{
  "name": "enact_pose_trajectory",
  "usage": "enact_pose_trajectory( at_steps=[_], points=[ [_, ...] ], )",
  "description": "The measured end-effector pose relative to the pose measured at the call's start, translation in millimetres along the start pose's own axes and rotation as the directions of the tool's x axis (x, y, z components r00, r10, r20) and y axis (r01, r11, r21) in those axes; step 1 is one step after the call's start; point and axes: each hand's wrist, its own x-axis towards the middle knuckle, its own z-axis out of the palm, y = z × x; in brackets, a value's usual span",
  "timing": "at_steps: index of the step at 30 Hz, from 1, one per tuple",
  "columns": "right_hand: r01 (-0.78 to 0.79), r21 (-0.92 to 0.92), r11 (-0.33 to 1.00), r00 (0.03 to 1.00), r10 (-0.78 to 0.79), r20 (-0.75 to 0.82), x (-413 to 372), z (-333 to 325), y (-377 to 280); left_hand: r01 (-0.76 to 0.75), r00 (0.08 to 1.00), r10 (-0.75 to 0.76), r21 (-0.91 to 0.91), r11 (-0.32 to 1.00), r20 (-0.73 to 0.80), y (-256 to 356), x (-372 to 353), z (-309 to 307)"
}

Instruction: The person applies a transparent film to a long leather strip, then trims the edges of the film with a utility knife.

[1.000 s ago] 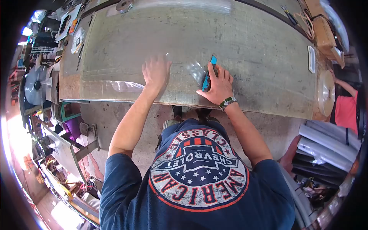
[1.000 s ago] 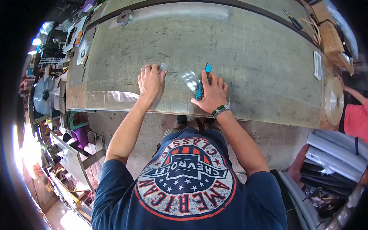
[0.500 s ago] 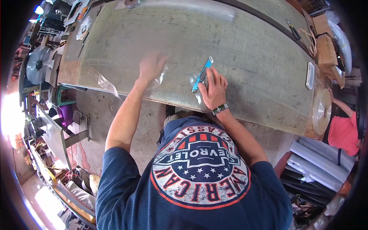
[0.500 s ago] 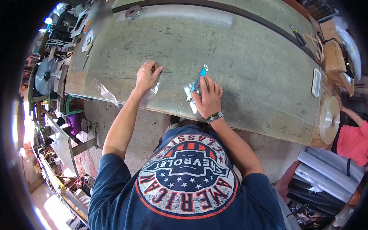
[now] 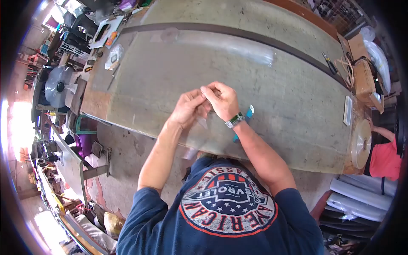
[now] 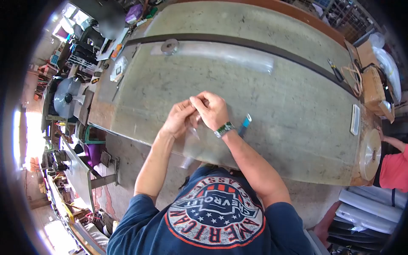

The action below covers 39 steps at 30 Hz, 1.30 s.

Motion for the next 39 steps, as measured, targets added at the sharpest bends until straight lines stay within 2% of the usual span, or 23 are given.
enact_pose_trajectory(
  at_steps=[1, 2, 3, 4, 5, 6, 7, 10, 13, 15, 16, 17, 19, 20, 23, 24, 26, 27, 30, 33, 34, 36, 39],
  points=[
    [-0.024, 0.01, 1.0, 0.999, 0.024, 0.03, 7.4, 5.9, -7.1, 0.021, 0.999, -0.017, -0.109, 0.994, 0.036, 5.3, -2.2, -5.4],
    [-0.025, -0.052, 0.998, 0.999, 0.026, 0.018, 14.4, 9.9, -14.2, 0.085, 0.995, -0.078, -0.138, 0.987, 0.061, 11.3, -8.5, -11.6],
    [-0.036, 0.019, 0.999, 0.999, 0.036, 0.009, 23.6, 11.3, -11.9, 0.15, 0.987, -0.137, -0.171, 0.974, 0.086, 15.9, -16.0, -19.4],
    [-0.048, 0.088, 0.995, 0.999, 0.047, 0.004, 34.8, 8.8, -7.2, 0.216, 0.964, -0.195, -0.107, 0.97, 0.181, 22.8, -21.9, -36.5],
    [-0.053, -0.01, 0.999, 0.998, 0.052, -0.038, 46.0, -1.1, -6.0, 0.245, 0.953, -0.222, -0.092, 0.965, 0.207, 28.9, -30.0, -51.0],
    [-0.128, -0.063, 0.99, 0.984, 0.118, -0.136, 58.7, -10.7, -1.5, 0.276, 0.94, -0.252, -0.077, 0.958, 0.231, 33.4, -39.0, -64.5],
    [-0.115, -0.086, 0.99, 0.972, 0.094, -0.213, 70.5, -24.8, 2.9, 0.31, 0.924, -0.286, -0.062, 0.949, 0.252, 38.9, -44.2, -80.8],
    [-0.127, -0.17, 0.977, 0.899, 0.041, -0.437, 94.4, -95.9, 35.6, 0.387, 0.878, -0.391, 0.072, 0.919, 0.275, 54.4, -52.7, -140.1],
    [-0.189, -0.273, 0.943, 0.803, -0.012, -0.596, 95.2, -178.4, 70.9, 0.447, 0.859, -0.496, 0.283, 0.848, 0.128, 84.7, -41.0, -201.1],
    [-0.233, -0.277, 0.932, 0.727, -0.022, -0.686, 92.7, -215.6, 83.9, 0.398, 0.865, -0.5, 0.547, 0.737, 0.044, 120.1, -14.4, -233.9],
    [-0.261, -0.257, 0.931, 0.679, -0.012, -0.734, 92.4, -227.8, 87.8, 0.358, 0.888, -0.46, 0.632, 0.688, -0.002, 144.2, 1.0, -241.9],
    [-0.25, -0.257, 0.934, 0.673, -0.024, -0.74, 93.3, -239.4, 92.9, 0.32, 0.908, -0.418, 0.71, 0.627, -0.041, 165.2, 19.5, -252.1],
    [-0.224, -0.257, 0.94, 0.654, -0.05, -0.754, 98.5, -258.1, 105.3, 0.176, 0.963, -0.27, 0.772, 0.61, -0.006, 192.6, 66.2, -288.8],
    [-0.197, -0.253, 0.947, 0.652, -0.066, -0.755, 103.3, -264.4, 112.4, 0.161, 0.981, -0.187, 0.793, 0.587, -0.061, 200.0, 93.3, -312.9],
    [-0.257, -0.287, 0.923, 0.554, -0.103, -0.826, 124.1, -258.7, 129.2, 0.097, 0.985, 0.079, 0.879, 0.468, -0.151, 211.5, 159.2, -347.7],
    [-0.255, -0.311, 0.915, 0.554, -0.125, -0.823, 131.4, -255.8, 138.0, 0.084, 0.973, 0.164, 0.906, 0.414, -0.165, 210.7, 173.2, -354.0],
    [-0.266, -0.349, 0.899, 0.548, -0.157, -0.821, 137.2, -247.6, 157.8, 0.105, 0.918, 0.358, 0.974, 0.199, -0.172, 184.0, 192.2, -386.3],
    [-0.252, -0.339, 0.906, 0.575, -0.142, -0.806, 137.7, -240.4, 164.5, 0.122, 0.885, 0.442, 0.989, 0.086, -0.147, 171.4, 202.5, -396.4],
    [-0.224, -0.356, 0.907, 0.646, -0.135, -0.751, 135.1, -220.0, 173.2, 0.199, 0.713, 0.629, 0.95, 0.243, -0.31, 167.2, 190.3, -331.0],
    [-0.246, -0.358, 0.901, 0.63, -0.132, -0.765, 132.8, -217.5, 166.7, 0.143, 0.562, 0.808, 0.983, 0.113, -0.174, 153.8, 200.9, -298.7],
    [-0.22, -0.331, 0.918, 0.629, -0.126, -0.767, 133.1, -221.0, 167.0, 0.204, 0.537, 0.808, 0.967, 0.155, -0.243, 147.8, 208.6, -293.3],
    [-0.262, -0.341, 0.903, 0.649, -0.096, -0.754, 130.2, -225.3, 159.4, 0.313, 0.461, 0.805, 0.918, 0.245, -0.372, 137.2, 226.7, -285.8],
    [-0.276, -0.356, 0.893, 0.655, -0.096, -0.75, 130.3, -231.6, 153.8, 0.309, 0.51, 0.732, 0.89, 0.335, -0.452, 128.1, 240.5, -274.5]
  ],
)
